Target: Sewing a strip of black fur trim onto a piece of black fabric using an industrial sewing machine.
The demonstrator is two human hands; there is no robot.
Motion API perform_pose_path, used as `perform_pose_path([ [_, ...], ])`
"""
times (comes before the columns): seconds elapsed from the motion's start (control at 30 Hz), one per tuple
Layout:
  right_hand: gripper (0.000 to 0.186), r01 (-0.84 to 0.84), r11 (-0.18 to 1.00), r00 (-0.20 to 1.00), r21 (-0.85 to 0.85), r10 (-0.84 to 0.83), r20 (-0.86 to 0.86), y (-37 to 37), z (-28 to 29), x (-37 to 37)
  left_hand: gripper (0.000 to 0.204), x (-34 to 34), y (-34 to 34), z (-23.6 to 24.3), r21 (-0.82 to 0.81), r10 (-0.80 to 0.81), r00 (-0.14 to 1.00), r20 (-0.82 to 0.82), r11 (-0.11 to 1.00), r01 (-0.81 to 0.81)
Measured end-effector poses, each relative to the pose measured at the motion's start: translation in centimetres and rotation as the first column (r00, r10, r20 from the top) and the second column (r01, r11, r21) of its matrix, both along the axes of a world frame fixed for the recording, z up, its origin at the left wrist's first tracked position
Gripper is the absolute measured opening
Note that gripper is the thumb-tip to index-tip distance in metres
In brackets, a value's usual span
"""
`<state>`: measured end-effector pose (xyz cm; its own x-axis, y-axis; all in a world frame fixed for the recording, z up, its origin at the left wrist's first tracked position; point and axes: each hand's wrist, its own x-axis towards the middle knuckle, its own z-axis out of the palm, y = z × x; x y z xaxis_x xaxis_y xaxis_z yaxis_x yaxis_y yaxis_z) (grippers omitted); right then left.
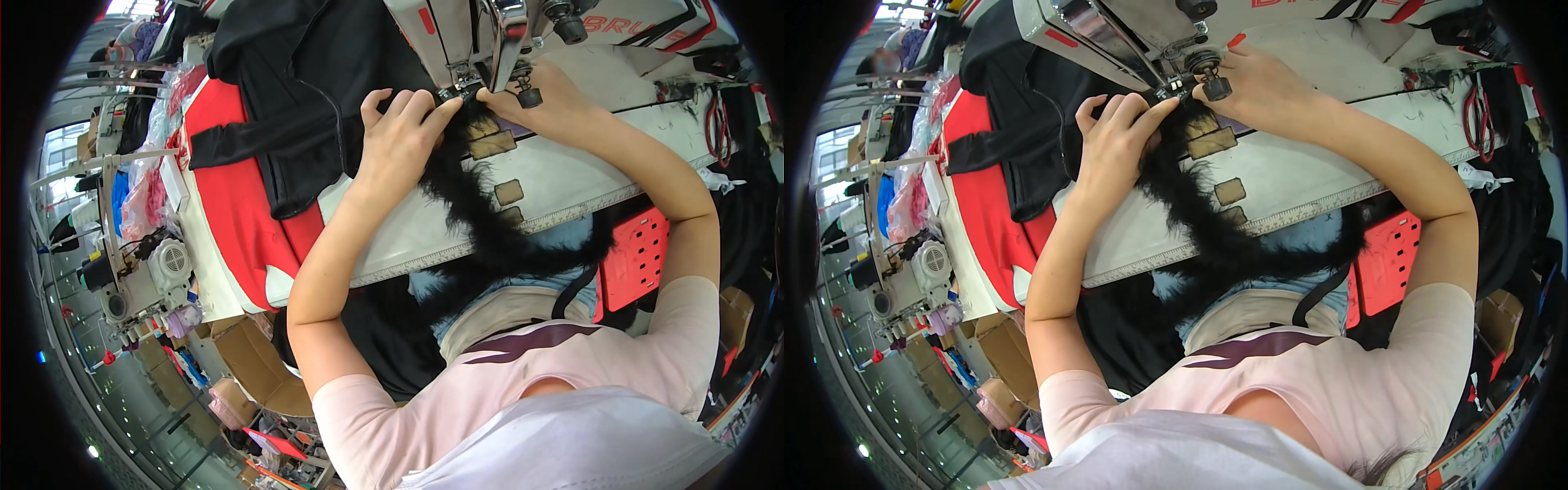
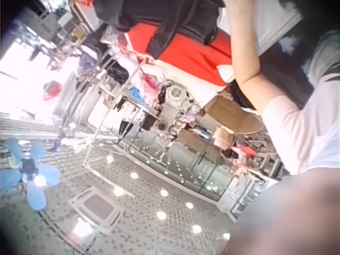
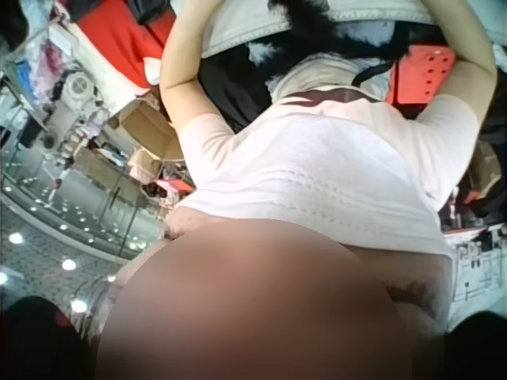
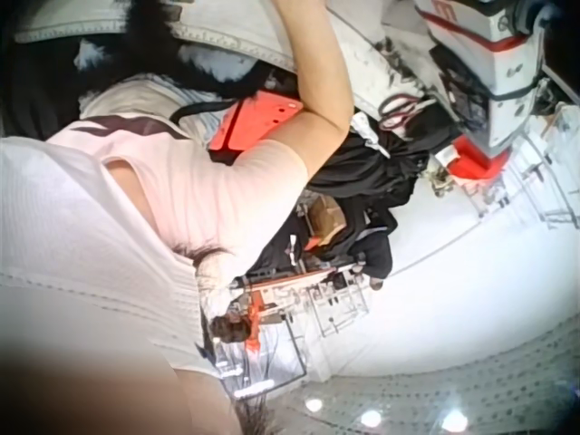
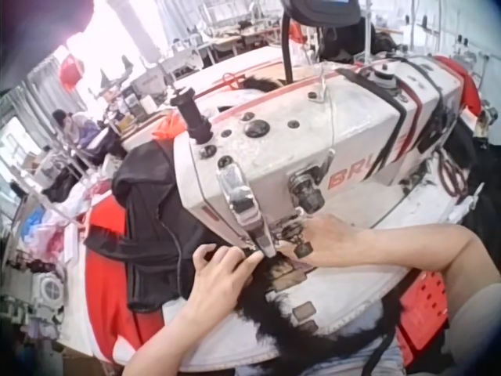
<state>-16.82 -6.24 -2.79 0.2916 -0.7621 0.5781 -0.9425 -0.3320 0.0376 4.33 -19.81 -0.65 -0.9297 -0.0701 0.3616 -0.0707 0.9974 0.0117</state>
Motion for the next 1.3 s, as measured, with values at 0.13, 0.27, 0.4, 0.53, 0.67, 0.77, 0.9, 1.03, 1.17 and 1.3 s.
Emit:
perform_pose_path([
  [0.13,0.014,-0.084,0.99,0.941,0.116,0.041,0.335,-0.5,-0.2,0.1,0.021,-0.3,-0.1,-0.2,-0.052,-0.002,0.996,-0.087,0.999,-0.003],
  [0.27,0.015,-0.032,0.994,0.981,0.104,0.012,0.195,0.0,0.1,0.1,0.017,-0.1,-0.2,-0.9,-0.13,-0.015,0.993,-0.117,0.991,-0.001],
  [0.4,0.018,0.003,0.99,0.979,0.143,-0.033,0.202,0.1,-0.4,0.0,0.013,-0.5,-0.4,-1.0,-0.191,0.0,0.987,-0.16,0.981,-0.031],
  [0.53,0.012,0.08,0.974,0.944,0.214,-0.142,0.296,-0.5,-1.0,-0.2,0.008,-1.5,-1.3,-1.0,-0.283,0.015,0.987,-0.16,0.957,-0.061],
  [0.67,0.011,0.123,0.971,0.981,0.204,-0.15,0.125,-0.8,-0.1,0.1,0.009,-1.6,-1.8,-1.0,-0.288,0.016,0.987,-0.157,0.956,-0.062],
  [0.77,0.029,0.103,0.994,0.992,-0.037,-0.1,0.075,-1.2,0.1,0.2,0.012,-1.7,-1.6,-1.6,-0.295,0.004,0.98,-0.198,0.953,-0.064],
  [0.9,0.029,0.047,0.999,0.996,-0.011,-0.046,0.082,-1.1,0.5,0.2,0.02,-1.3,-1.2,-1.8,-0.314,0.026,0.986,-0.164,0.946,-0.077],
  [1.03,0.012,0.067,0.993,0.99,0.101,-0.079,0.114,-0.9,-1.0,-0.4,0.021,-1.3,-1.0,-1.3,-0.287,-0.015,0.984,-0.18,0.957,-0.038],
  [1.17,0.014,0.009,0.975,0.92,0.221,-0.095,0.381,-0.2,-0.1,0.0,0.019,-0.6,-0.4,-1.1,-0.196,-0.044,0.99,-0.137,0.981,0.017],
  [1.3,0.018,-0.037,0.992,0.959,0.119,0.002,0.283,-0.1,-0.4,-0.2,0.017,-0.9,-0.2,-0.7,-0.131,-0.057,0.991,-0.125,0.991,0.04],
])
